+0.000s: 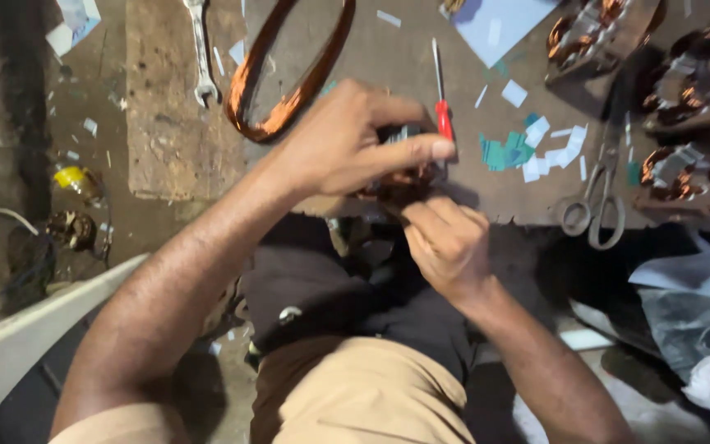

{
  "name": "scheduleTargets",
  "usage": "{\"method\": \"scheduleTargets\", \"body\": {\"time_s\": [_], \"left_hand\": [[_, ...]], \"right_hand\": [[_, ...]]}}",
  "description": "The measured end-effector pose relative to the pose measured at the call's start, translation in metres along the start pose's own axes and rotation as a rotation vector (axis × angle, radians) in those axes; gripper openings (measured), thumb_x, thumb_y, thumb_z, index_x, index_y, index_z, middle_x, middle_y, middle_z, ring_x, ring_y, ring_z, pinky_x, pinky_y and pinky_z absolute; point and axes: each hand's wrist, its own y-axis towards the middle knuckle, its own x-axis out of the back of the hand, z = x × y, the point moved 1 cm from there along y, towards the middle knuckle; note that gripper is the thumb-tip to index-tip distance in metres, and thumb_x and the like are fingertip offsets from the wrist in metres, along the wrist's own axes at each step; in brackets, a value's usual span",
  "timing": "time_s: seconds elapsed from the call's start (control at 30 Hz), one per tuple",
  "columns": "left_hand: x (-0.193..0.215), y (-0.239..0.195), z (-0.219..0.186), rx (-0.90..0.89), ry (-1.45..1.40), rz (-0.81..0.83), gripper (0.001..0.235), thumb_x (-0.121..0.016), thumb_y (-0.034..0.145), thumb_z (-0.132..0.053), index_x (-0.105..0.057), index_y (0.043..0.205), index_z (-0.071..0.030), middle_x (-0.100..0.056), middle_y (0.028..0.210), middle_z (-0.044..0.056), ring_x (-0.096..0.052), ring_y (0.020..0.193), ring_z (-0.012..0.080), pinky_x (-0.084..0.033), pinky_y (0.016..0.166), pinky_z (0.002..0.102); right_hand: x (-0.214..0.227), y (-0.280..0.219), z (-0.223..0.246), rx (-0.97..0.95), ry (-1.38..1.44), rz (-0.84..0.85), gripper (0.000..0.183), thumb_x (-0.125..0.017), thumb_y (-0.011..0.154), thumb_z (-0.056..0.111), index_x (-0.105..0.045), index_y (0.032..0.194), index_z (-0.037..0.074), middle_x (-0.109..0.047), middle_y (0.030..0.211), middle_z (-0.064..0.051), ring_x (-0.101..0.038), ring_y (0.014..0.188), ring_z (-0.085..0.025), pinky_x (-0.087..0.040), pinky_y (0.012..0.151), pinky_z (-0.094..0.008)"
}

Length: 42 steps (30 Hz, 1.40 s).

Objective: The recorder is winding copper wire and inserting insulation into a motor stator core.

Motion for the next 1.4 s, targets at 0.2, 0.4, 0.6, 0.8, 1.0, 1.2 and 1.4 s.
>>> {"method": "scheduleTargets", "body": {"time_s": [0.2, 0.4, 0.6, 0.8, 1.0, 1.2, 1.4], "left_hand": [[-0.002, 0.004, 0.008, -0.098, 0.136, 0.025, 0.047, -0.065, 0.094, -0.056, -0.08, 0.098, -0.012, -0.07, 0.069, 0.009, -0.066, 0.06, 0.0283, -0.047, 0.057, 0.043], [0.011, 0.001, 0.009, -0.272, 0.145, 0.069, 0.045, -0.066, 0.095, -0.054, -0.08, 0.117, -0.017, -0.072, 0.099, 0.012, -0.068, 0.096, 0.0305, -0.051, 0.077, 0.044], [0.03, 0.001, 0.005, -0.271, 0.24, 0.107, 0.067, -0.072, 0.082, -0.062, -0.072, 0.132, -0.017, -0.065, 0.12, 0.016, -0.059, 0.11, 0.0345, -0.046, 0.094, 0.046], [0.013, -0.033, 0.002, -0.175, -0.009, -0.065, 0.046, -0.066, 0.098, -0.05, -0.073, 0.123, -0.011, -0.066, 0.135, 0.016, -0.064, 0.122, 0.0355, -0.051, 0.101, 0.043], [0.014, -0.034, 0.005, -0.158, -0.043, -0.092, 0.046, -0.069, 0.096, -0.048, -0.076, 0.119, -0.009, -0.075, 0.12, 0.014, -0.073, 0.101, 0.0335, -0.058, 0.085, 0.04], [0.009, -0.027, 0.015, -0.195, 0.007, -0.066, 0.05, -0.069, 0.091, -0.053, -0.078, 0.112, -0.008, -0.077, 0.112, 0.014, -0.075, 0.092, 0.0319, -0.058, 0.078, 0.041], [0.015, -0.026, 0.019, -0.177, 0.004, -0.009, 0.049, -0.069, 0.09, -0.055, -0.08, 0.106, -0.009, -0.077, 0.109, 0.014, -0.074, 0.091, 0.0334, -0.057, 0.078, 0.042]], "right_hand": [[-0.001, 0.005, 0.012, 0.051, -0.019, -0.018, 0.017, -0.075, 0.08, 0.0, -0.071, 0.096, 0.004, -0.066, 0.08, -0.01, -0.066, 0.068, -0.027, -0.049, 0.059, -0.04], [0.026, 0.008, -0.002, -0.598, 0.366, -0.368, 0.011, -0.069, 0.105, 0.014, -0.068, 0.109, 0.003, -0.068, 0.085, 0.0, -0.063, 0.071, -0.007, -0.051, 0.064, -0.025], [-0.007, -0.008, 0.001, -0.491, 0.583, -0.051, 0.031, -0.06, 0.103, 0.022, -0.066, 0.122, -0.001, -0.066, 0.099, -0.001, -0.058, 0.082, -0.007, -0.048, 0.07, -0.023], [0.0, -0.004, 0.047, -0.301, 0.27, -0.061, 0.009, -0.074, 0.091, 0.003, -0.073, 0.1, 0.0, -0.071, 0.085, -0.009, -0.068, 0.069, -0.016, -0.054, 0.063, -0.029], [0.005, 0.008, 0.042, -0.011, 0.005, -0.05, 0.015, -0.079, 0.085, -0.002, -0.072, 0.097, 0.002, -0.069, 0.085, -0.011, -0.069, 0.073, -0.028, -0.054, 0.066, -0.037], [-0.007, 0.04, 0.023, 0.245, -0.176, 0.078, 0.031, -0.075, 0.073, -0.001, -0.078, 0.104, 0.005, -0.073, 0.102, -0.012, -0.072, 0.081, -0.03, -0.057, 0.069, -0.04], [-0.014, 0.034, 0.016, 0.301, -0.167, 0.117, 0.037, -0.074, 0.069, 0.0, -0.079, 0.105, 0.008, -0.073, 0.108, -0.011, -0.072, 0.086, -0.028, -0.058, 0.073, -0.04]]}}
